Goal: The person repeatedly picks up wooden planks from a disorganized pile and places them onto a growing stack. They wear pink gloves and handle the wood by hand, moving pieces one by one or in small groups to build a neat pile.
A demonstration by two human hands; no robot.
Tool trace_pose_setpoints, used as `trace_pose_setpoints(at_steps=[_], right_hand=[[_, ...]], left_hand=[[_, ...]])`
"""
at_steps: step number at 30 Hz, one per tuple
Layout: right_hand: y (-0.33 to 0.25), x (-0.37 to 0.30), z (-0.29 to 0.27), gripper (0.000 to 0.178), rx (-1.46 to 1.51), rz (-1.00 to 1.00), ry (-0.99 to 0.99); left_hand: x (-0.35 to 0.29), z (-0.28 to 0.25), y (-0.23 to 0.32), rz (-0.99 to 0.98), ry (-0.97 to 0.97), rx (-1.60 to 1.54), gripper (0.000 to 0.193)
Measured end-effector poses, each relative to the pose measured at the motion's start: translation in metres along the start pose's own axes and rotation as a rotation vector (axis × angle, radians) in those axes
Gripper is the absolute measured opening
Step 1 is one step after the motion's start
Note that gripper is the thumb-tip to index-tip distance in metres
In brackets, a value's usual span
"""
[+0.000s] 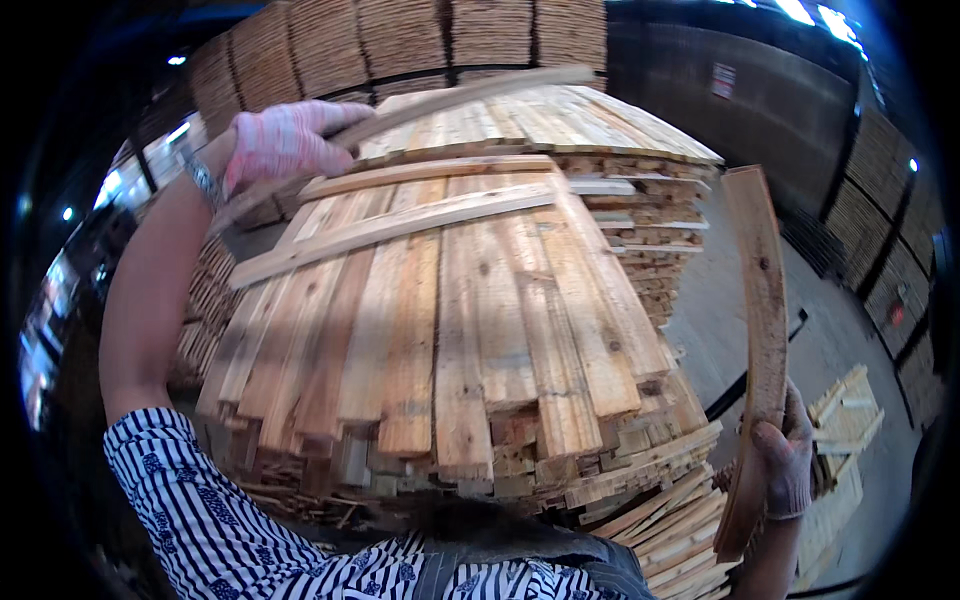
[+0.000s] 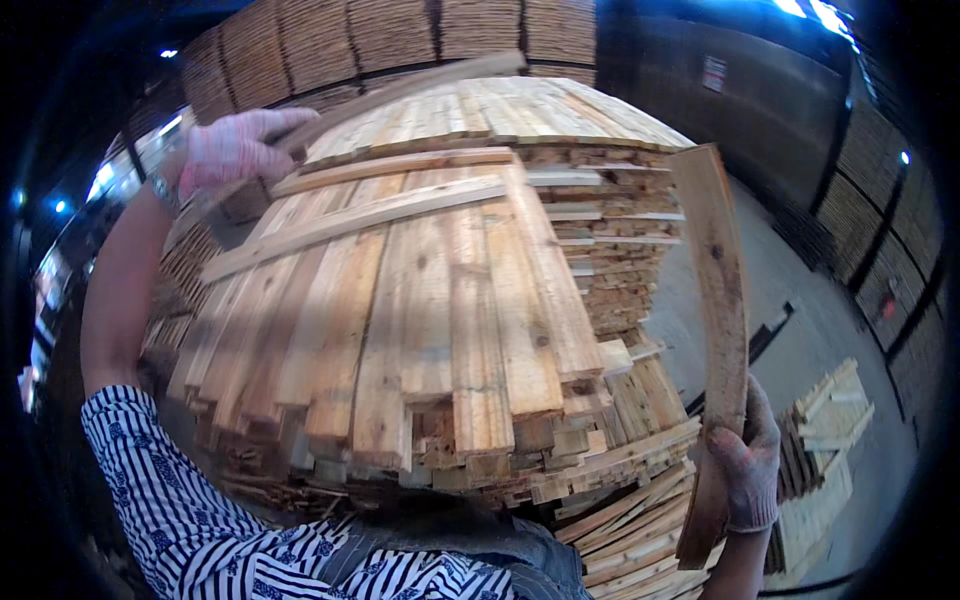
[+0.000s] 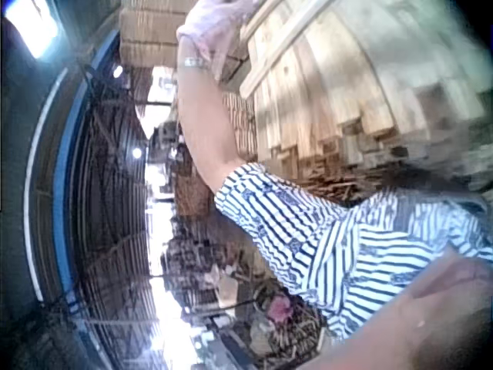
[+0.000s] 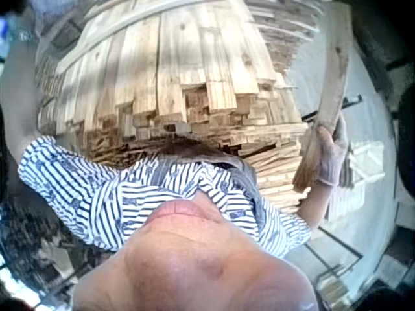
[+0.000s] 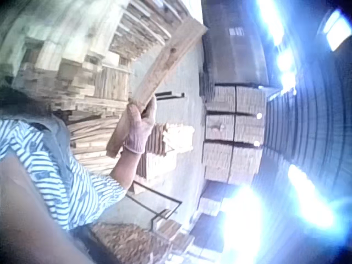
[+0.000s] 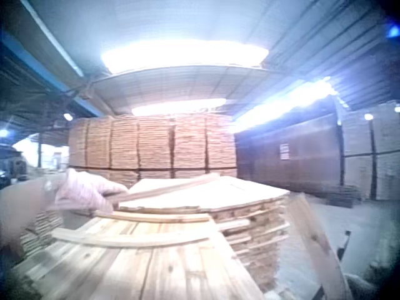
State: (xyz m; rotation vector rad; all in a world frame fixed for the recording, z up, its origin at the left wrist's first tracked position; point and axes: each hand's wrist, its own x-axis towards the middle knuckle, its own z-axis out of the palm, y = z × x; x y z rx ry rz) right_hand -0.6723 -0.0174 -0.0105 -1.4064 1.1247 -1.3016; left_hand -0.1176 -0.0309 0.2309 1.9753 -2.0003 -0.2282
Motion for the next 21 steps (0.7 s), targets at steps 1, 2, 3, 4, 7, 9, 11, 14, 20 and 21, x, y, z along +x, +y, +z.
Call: trace_pose_setpoints(at_steps=[1, 2, 3, 4, 7, 9, 11, 14, 20, 21], right_hand=[[-0.003, 0.004, -0.001, 0.105, -0.030, -0.028, -0.029], [-0.008, 0.004, -0.005, 0.105, -0.043, -0.032, -0.015], [-0.013, 0.010, -0.006, 0.105, -0.047, -0.041, -0.023], [-0.017, 0.015, -0.006, 0.106, -0.060, -0.051, -0.025], [-0.041, 0.031, 0.002, 0.095, -0.076, -0.064, -0.109], [-0.061, 0.042, 0.029, 0.088, -0.072, -0.150, -0.155], [-0.068, 0.048, 0.037, 0.087, -0.067, -0.134, -0.210], [-0.063, 0.052, 0.023, 0.091, -0.028, -0.092, -0.347], [-0.067, 0.040, 0.027, 0.093, 0.000, -0.080, -0.344], [-0.069, 0.040, 0.024, 0.092, -0.003, -0.070, -0.340]], left_hand=[[-0.016, 0.008, -0.017, 0.038, -0.078, -0.133, 0.071], [-0.027, 0.019, -0.004, 0.055, -0.178, -0.159, 0.072], [-0.044, 0.033, 0.006, 0.020, -0.152, -0.060, 0.073], [-0.055, 0.046, 0.013, -0.007, -0.129, 0.032, 0.074], [-0.060, 0.088, 0.011, -0.056, -0.140, 0.319, 0.068], [-0.061, 0.095, -0.008, -0.072, -0.106, 0.463, 0.057], [-0.047, 0.095, -0.029, -0.073, -0.028, 0.530, 0.054], [-0.019, 0.095, -0.036, 0.002, 0.016, 0.536, 0.055], [0.013, 0.098, -0.040, -0.084, -0.093, 0.569, 0.074], [0.016, 0.099, -0.043, -0.127, -0.140, 0.489, 0.076]])
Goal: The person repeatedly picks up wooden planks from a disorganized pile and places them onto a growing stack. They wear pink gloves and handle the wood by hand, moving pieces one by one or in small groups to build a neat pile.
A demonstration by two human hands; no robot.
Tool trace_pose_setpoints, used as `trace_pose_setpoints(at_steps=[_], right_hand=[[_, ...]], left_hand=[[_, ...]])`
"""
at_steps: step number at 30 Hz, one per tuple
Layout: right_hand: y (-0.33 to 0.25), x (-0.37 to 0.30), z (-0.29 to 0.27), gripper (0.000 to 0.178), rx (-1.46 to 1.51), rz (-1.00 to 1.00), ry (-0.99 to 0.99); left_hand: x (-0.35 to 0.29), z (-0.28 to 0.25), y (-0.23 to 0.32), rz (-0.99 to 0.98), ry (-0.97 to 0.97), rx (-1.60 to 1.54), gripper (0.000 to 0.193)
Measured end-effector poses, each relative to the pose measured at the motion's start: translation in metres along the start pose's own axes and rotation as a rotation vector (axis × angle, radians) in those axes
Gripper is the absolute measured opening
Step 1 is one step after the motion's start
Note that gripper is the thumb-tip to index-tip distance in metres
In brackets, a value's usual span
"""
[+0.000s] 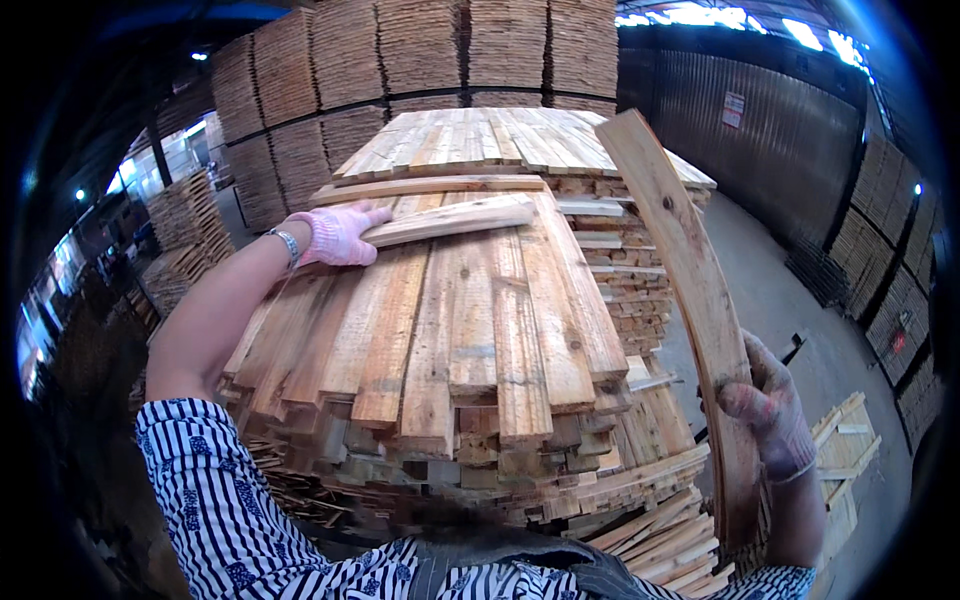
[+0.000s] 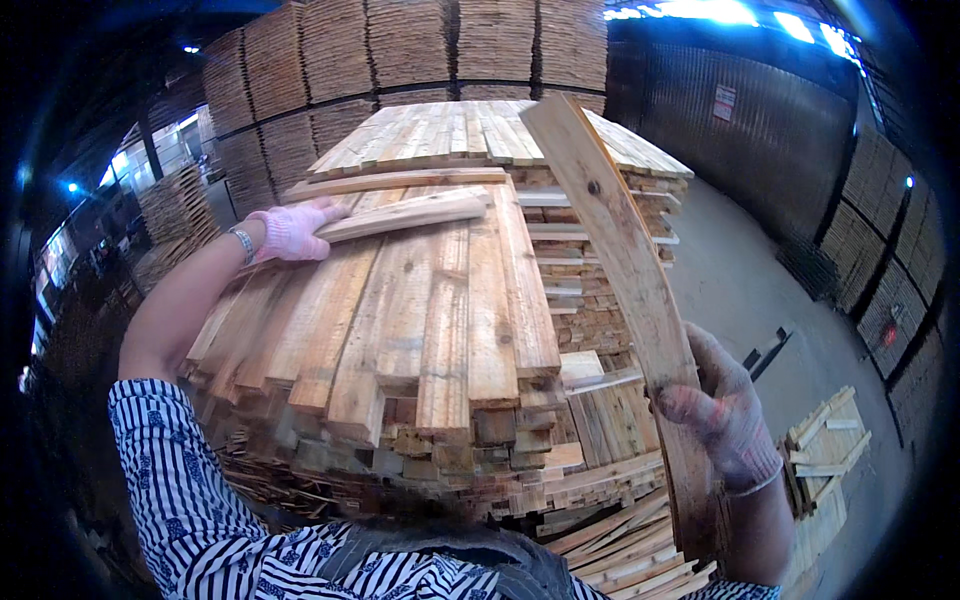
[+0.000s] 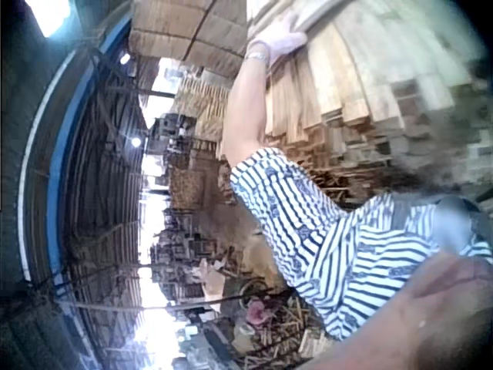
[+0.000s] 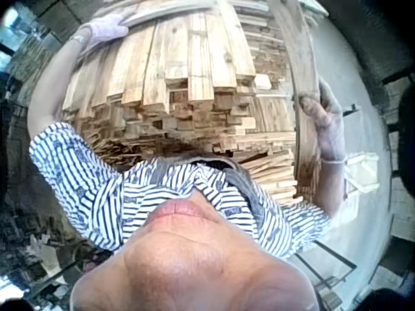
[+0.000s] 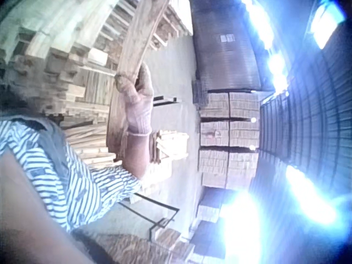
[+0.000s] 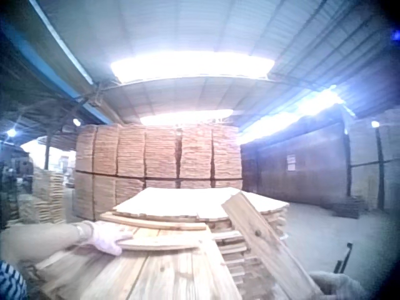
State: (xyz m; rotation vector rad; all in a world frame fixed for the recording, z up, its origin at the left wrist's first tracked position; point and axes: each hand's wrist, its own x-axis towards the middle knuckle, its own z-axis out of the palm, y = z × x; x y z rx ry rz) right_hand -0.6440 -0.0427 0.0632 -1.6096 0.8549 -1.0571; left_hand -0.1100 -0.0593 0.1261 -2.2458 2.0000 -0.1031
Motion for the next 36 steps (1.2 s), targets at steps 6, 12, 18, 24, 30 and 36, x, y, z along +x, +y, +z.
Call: trace_pose_setpoints(at_steps=[6, 12, 18, 24, 30, 36], right_hand=[[-0.034, 0.028, 0.007, 0.069, 0.183, 0.035, -0.114], [-0.061, 0.107, 0.036, 0.048, 0.131, 0.046, -0.175], [-0.078, 0.198, 0.101, 0.038, 0.359, 0.140, -0.319], [-0.004, 0.286, 0.165, 0.055, -0.603, -0.159, -0.350], [-0.045, 0.257, 0.188, 0.091, -1.132, -0.172, -0.416], [-0.043, 0.258, 0.195, 0.086, -1.143, -0.055, -0.484]], left_hand=[[-0.004, -0.002, 0.019, -0.032, 0.052, 0.034, 0.075], [-0.026, -0.051, 0.032, -0.184, 0.072, 0.110, 0.063], [-0.036, -0.104, 0.003, -0.336, 0.046, 0.066, 0.055], [-0.007, -0.035, -0.019, -0.410, -0.114, 0.221, 0.069], [-0.028, -0.013, -0.027, -0.515, -0.134, -0.282, 0.093], [-0.024, -0.015, -0.005, -0.421, -0.047, -0.067, 0.080]])
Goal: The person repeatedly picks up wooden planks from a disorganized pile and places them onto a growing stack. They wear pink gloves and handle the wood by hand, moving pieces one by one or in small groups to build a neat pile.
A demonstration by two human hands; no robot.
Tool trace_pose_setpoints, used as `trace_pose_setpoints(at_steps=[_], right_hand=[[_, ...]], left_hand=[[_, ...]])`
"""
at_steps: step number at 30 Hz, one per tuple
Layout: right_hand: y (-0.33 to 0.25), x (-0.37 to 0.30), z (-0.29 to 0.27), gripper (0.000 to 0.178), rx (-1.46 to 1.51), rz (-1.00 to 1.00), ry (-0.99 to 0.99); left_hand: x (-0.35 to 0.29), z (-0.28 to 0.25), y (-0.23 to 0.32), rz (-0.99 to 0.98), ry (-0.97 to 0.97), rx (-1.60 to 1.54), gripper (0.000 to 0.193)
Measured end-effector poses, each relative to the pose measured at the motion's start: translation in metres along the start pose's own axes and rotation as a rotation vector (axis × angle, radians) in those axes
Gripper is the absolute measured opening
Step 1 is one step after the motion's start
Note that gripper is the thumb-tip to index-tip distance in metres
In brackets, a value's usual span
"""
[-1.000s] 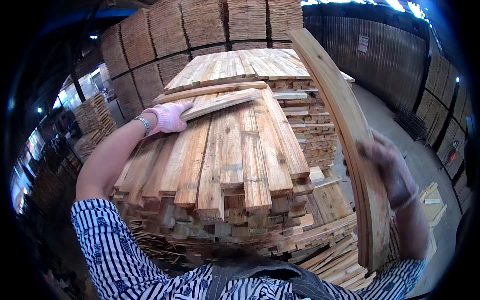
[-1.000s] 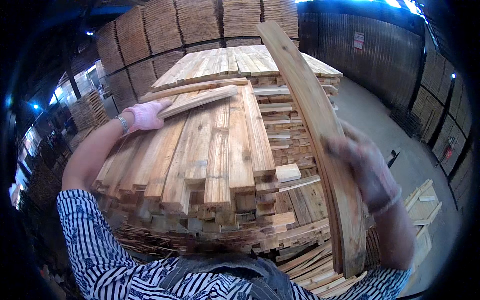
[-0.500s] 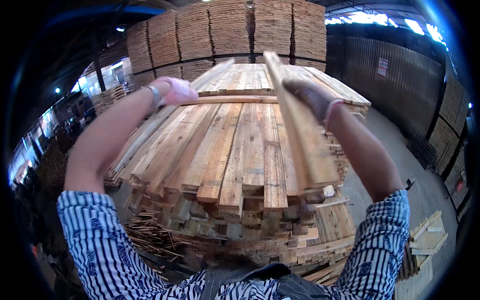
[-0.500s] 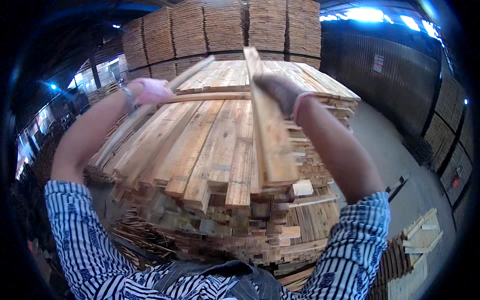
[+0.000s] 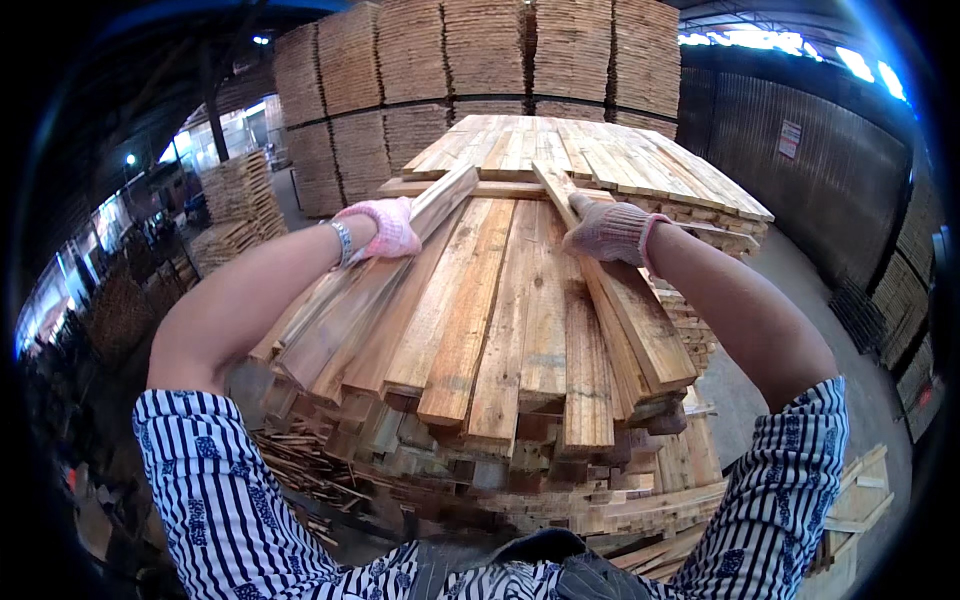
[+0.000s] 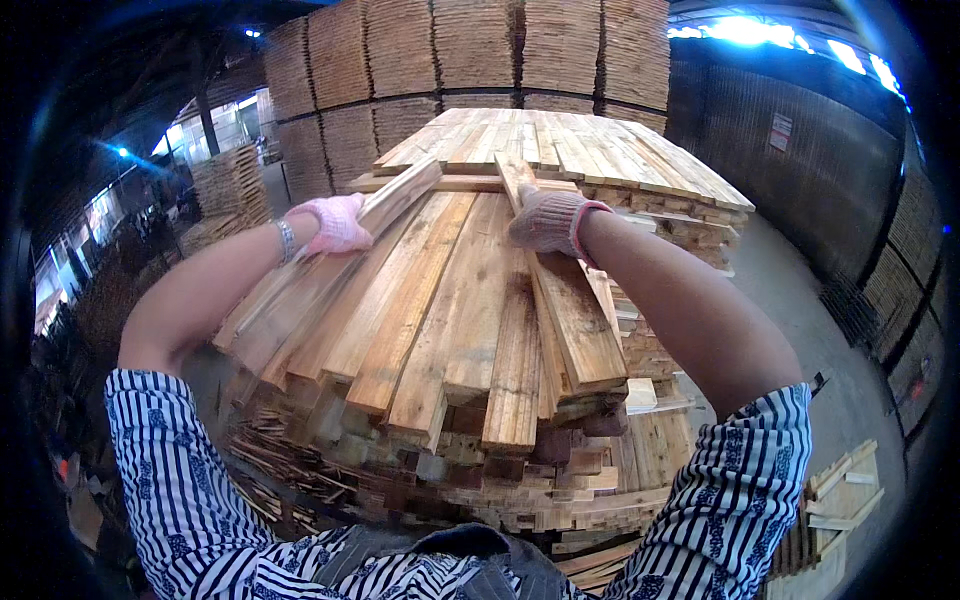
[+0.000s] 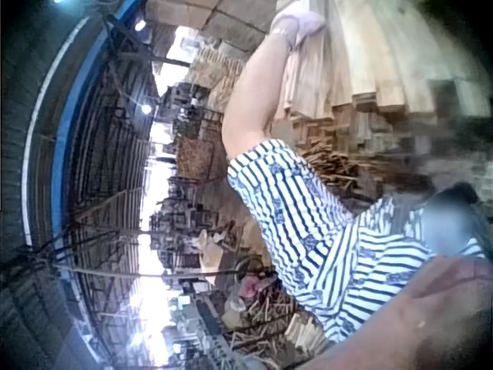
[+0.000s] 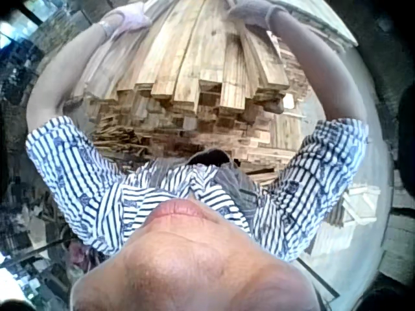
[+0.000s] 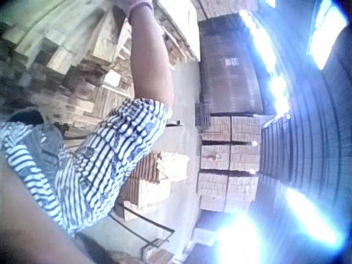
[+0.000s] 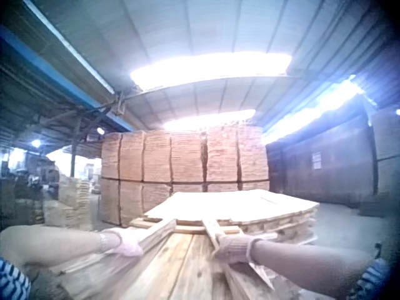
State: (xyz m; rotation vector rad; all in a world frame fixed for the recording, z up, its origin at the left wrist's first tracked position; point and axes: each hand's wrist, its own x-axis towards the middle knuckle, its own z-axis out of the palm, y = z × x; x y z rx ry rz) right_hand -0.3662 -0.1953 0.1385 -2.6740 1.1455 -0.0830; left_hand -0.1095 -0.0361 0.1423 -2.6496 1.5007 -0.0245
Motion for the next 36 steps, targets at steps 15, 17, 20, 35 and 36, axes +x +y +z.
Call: trace_pose_setpoints(at_steps=[15, 17, 20, 35, 36], right_hand=[[-0.012, -0.006, 0.001, 0.080, -0.142, -0.019, 0.056], [-0.010, -0.001, 0.000, 0.081, -0.082, 0.095, 0.002], [-0.010, 0.001, -0.005, 0.089, -0.018, 0.073, -0.013], [-0.026, 0.012, -0.014, 0.060, -0.132, -0.040, 0.083], [-0.028, 0.016, -0.022, 0.055, -0.061, -0.129, 0.037]], left_hand=[[0.009, 0.014, -0.070, 0.045, 0.110, -0.258, 0.086], [0.010, 0.021, -0.042, -0.011, 0.123, -0.158, 0.098], [0.007, 0.000, -0.050, -0.001, 0.079, -0.181, 0.080], [0.020, 0.061, -0.131, -0.007, 0.128, -0.266, 0.061], [0.022, 0.062, -0.129, -0.015, 0.143, -0.287, 0.059]])
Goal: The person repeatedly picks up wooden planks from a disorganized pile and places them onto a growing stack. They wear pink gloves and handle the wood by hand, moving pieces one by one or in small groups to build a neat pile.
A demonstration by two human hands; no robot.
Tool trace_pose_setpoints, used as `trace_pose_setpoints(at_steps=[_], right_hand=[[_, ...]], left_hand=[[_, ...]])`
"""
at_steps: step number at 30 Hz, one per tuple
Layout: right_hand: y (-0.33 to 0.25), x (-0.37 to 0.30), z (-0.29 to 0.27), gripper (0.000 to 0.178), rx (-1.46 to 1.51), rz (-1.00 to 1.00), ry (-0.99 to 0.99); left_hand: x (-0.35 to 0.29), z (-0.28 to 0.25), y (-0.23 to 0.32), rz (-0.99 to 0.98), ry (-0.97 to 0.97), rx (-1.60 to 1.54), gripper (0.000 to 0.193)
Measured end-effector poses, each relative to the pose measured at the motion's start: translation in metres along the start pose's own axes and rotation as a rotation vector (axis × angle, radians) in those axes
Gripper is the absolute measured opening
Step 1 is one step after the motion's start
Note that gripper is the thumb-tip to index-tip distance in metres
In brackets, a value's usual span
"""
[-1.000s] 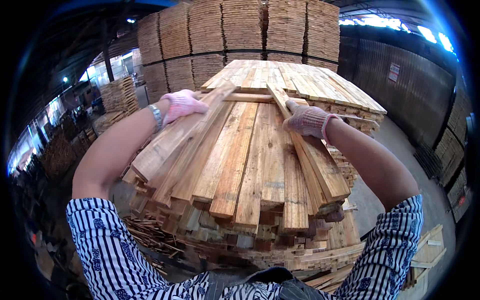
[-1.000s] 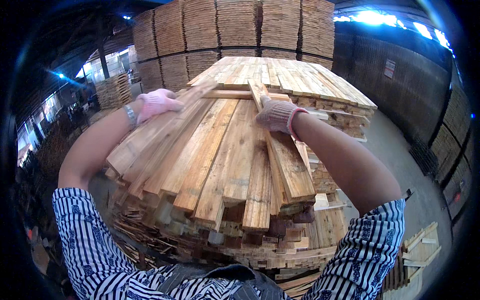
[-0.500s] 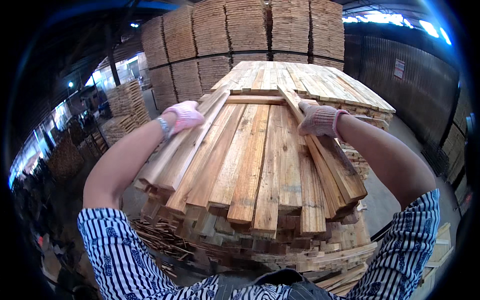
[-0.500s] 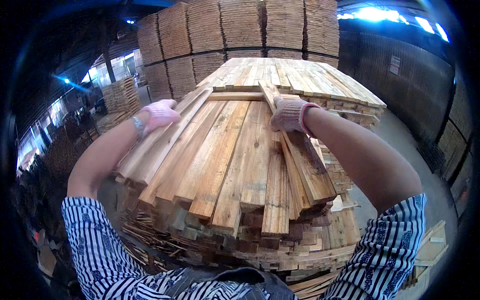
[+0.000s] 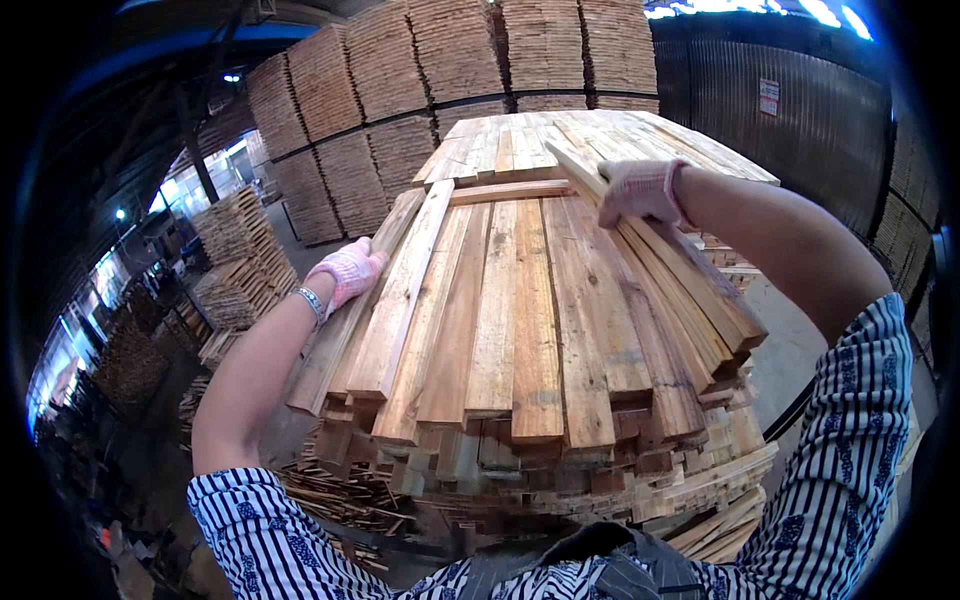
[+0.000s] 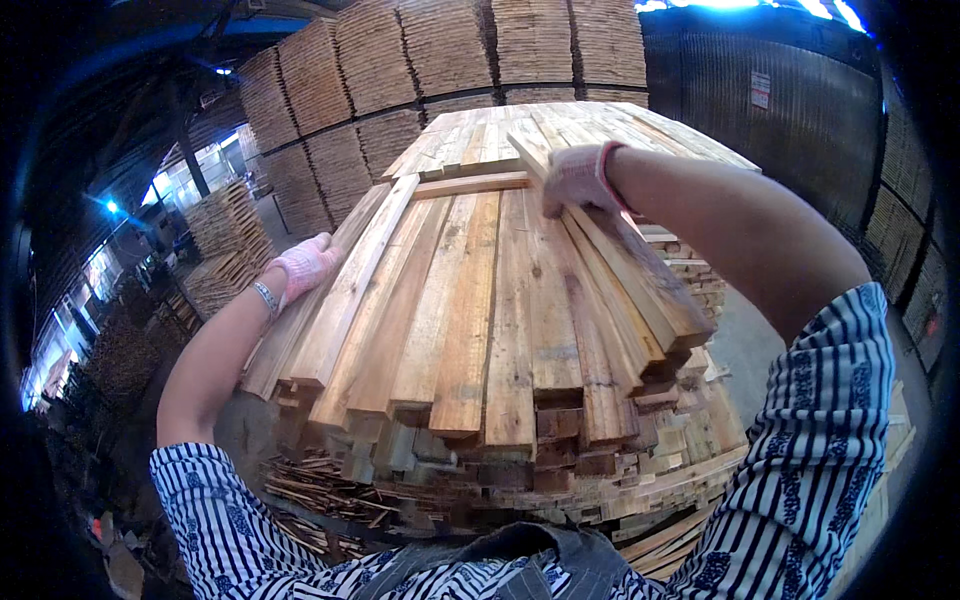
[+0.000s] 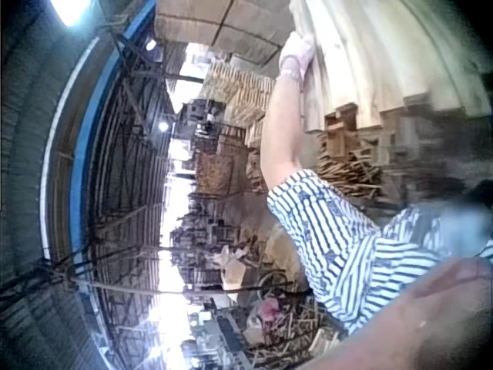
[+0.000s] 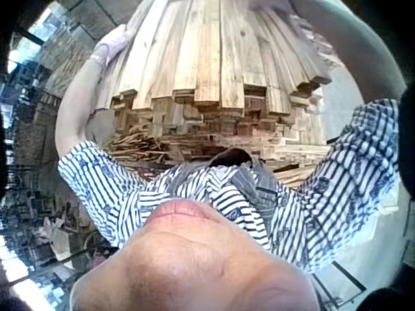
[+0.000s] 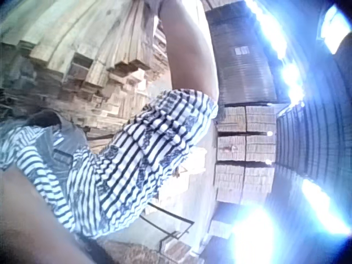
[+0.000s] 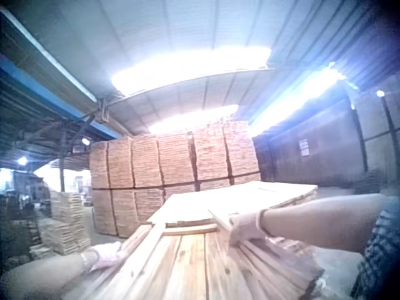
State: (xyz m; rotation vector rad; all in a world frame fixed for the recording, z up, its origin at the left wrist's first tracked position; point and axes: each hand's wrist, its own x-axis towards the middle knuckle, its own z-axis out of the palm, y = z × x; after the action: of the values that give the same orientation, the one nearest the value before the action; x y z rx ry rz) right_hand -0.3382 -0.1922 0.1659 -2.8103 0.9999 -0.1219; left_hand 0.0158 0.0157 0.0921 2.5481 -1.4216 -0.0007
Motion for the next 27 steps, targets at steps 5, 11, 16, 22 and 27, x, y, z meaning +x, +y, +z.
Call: trace_pose_setpoints(at_steps=[5, 11, 16, 22, 27], right_hand=[[-0.034, 0.065, -0.001, 0.055, -0.221, -0.467, -0.089], [-0.190, 0.211, 0.115, 0.026, -0.861, -0.508, 0.081], [-0.218, 0.142, 0.080, 0.023, -0.893, -0.812, 0.100], [-0.139, 0.094, 0.041, 0.015, -0.674, -0.467, 0.042], [-0.165, 0.109, 0.093, 0.028, -0.485, -0.419, 0.032]], left_hand=[[0.002, 0.001, 0.007, -0.052, 0.061, 0.094, 0.052], [0.011, 0.007, -0.009, -0.066, 0.107, 0.142, 0.051], [-0.004, 0.003, -0.007, -0.026, 0.113, -0.069, 0.049], [0.007, -0.001, -0.014, -0.046, 0.010, -0.260, 0.053], [0.015, -0.002, 0.008, -0.132, -0.019, -0.194, 0.059]])
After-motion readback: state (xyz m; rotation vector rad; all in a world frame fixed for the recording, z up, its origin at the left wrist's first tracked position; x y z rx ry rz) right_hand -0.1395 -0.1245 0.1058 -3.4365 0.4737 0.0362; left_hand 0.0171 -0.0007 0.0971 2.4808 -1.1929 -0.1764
